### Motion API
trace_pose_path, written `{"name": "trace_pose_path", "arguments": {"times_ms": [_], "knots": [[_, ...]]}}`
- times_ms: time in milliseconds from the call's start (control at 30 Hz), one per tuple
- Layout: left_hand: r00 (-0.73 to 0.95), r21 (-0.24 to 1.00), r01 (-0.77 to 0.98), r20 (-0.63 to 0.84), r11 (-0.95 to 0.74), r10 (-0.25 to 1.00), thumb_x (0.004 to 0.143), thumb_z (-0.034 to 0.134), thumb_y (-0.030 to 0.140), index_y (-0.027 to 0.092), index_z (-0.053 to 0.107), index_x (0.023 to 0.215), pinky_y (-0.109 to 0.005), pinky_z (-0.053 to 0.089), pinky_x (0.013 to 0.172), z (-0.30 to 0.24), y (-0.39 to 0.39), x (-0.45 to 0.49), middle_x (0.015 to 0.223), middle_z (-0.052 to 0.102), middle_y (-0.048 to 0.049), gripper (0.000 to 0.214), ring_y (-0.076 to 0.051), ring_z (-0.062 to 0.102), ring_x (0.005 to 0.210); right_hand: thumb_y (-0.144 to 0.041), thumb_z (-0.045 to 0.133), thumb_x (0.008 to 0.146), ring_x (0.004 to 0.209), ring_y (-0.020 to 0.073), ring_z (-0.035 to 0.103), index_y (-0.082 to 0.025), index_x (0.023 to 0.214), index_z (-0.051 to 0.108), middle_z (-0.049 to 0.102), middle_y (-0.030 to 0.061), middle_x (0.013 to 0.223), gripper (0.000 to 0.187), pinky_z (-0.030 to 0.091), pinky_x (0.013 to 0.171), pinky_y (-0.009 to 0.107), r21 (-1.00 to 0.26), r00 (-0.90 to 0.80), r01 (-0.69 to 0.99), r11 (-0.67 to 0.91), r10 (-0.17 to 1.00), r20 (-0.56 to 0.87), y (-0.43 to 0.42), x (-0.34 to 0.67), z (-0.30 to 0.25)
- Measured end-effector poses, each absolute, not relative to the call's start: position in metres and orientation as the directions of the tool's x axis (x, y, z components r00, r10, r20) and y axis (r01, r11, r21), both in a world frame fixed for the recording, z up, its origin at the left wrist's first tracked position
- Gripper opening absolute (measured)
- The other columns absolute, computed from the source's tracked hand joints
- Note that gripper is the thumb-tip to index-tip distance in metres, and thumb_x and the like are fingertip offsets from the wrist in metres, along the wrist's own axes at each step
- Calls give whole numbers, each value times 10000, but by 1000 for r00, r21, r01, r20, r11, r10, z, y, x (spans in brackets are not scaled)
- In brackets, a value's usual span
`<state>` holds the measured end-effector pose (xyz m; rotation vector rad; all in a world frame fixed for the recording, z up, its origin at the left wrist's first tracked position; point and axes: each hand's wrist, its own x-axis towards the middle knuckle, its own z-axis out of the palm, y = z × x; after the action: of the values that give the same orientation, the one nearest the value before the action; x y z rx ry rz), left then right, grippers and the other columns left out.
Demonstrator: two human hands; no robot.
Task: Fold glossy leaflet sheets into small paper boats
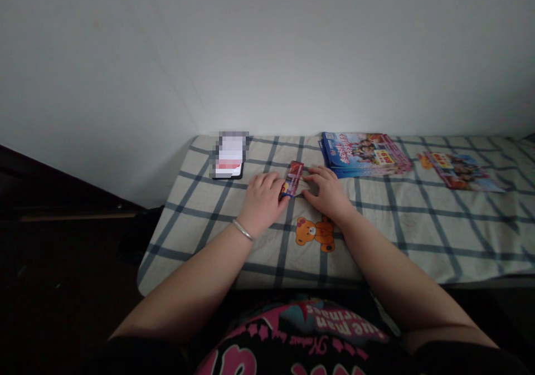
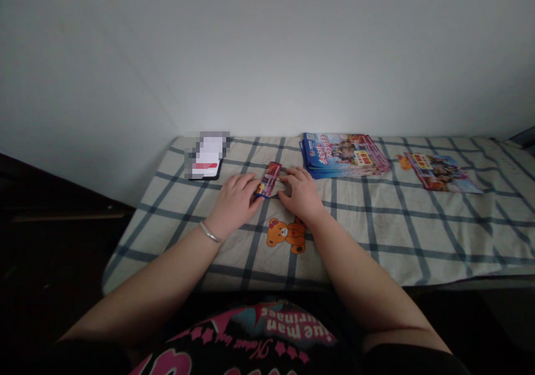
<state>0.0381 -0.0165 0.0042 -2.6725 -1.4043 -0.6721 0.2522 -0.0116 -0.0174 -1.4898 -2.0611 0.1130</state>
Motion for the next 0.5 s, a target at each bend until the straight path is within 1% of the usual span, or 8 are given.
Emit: {"name": "trace_pose_path", "arguments": {"times_ms": [100, 200, 267, 367, 433, 500], "knots": [[511, 216, 762, 380, -611, 771, 885, 624, 298, 140, 589, 1223, -502, 377, 1091, 1, -12, 36, 1315, 589, -130, 375, -304, 496, 1240, -294, 659, 792, 1273, 313, 488, -217, 1077, 720, 642, 114, 1257, 301, 379, 1092, 568, -409, -190, 838, 362, 895, 404, -12, 252, -18], [510, 311, 716, 378, -625, 773, 856, 655, 230, 166, 576, 1215, -510, 387, 1082, -3, -6, 35, 1281, 620, -109, 373, -284, 527, 1224, -293, 654, 806, 1262, 304, 496, -231, 1075, 729, 645, 101, 1251, 286, 387, 1088, 556, -414, -196, 832, 369, 894, 403, -11, 253, -19], [495, 378, 683, 389, -625, 777, 837, 665, 184, 177, 566, 1195, -509, 412, 1048, -5, -3, 35, 1211, 657, -96, 371, -273, 569, 1173, -293, 653, 816, 1264, 297, 496, -235, 1076, 730, 643, 95, 1256, 277, 390, 1089, 543, -410, -220, 826, 386, 892, 396, -10, 254, -19], [467, 462, 636, 407, -618, 785, 833, 661, 146, 189, 558, 1160, -493, 435, 1005, -6, 0, 35, 1063, 707, -62, 345, -242, 631, 1038, -275, 643, 830, 1272, 290, 494, -236, 1072, 722, 646, 88, 1256, 257, 391, 1089, 529, -412, -249, 815, 408, 888, 387, -9, 254, -18], [448, 489, 631, 404, -602, 798, 837, 661, 140, 193, 563, 1142, -461, 453, 971, -7, 0, 35, 934, 723, -29, 325, -224, 643, 966, -253, 638, 827, 1254, 284, 512, -229, 1091, 699, 654, 85, 1243, 272, 398, 1084, 516, -424, -265, 799, 427, 882, 390, -9, 254, -17], [425, 483, 657, 397, -579, 813, 840, 668, 146, 186, 581, 1122, -410, 478, 912, -6, 0, 35, 847, 715, -15, 297, -216, 640, 930, -253, 645, 815, 1206, 288, 549, -208, 1142, 657, 663, 103, 1211, 330, 426, 1053, 506, -454, -246, 785, 422, 884, 397, -10, 252, -15]]}}
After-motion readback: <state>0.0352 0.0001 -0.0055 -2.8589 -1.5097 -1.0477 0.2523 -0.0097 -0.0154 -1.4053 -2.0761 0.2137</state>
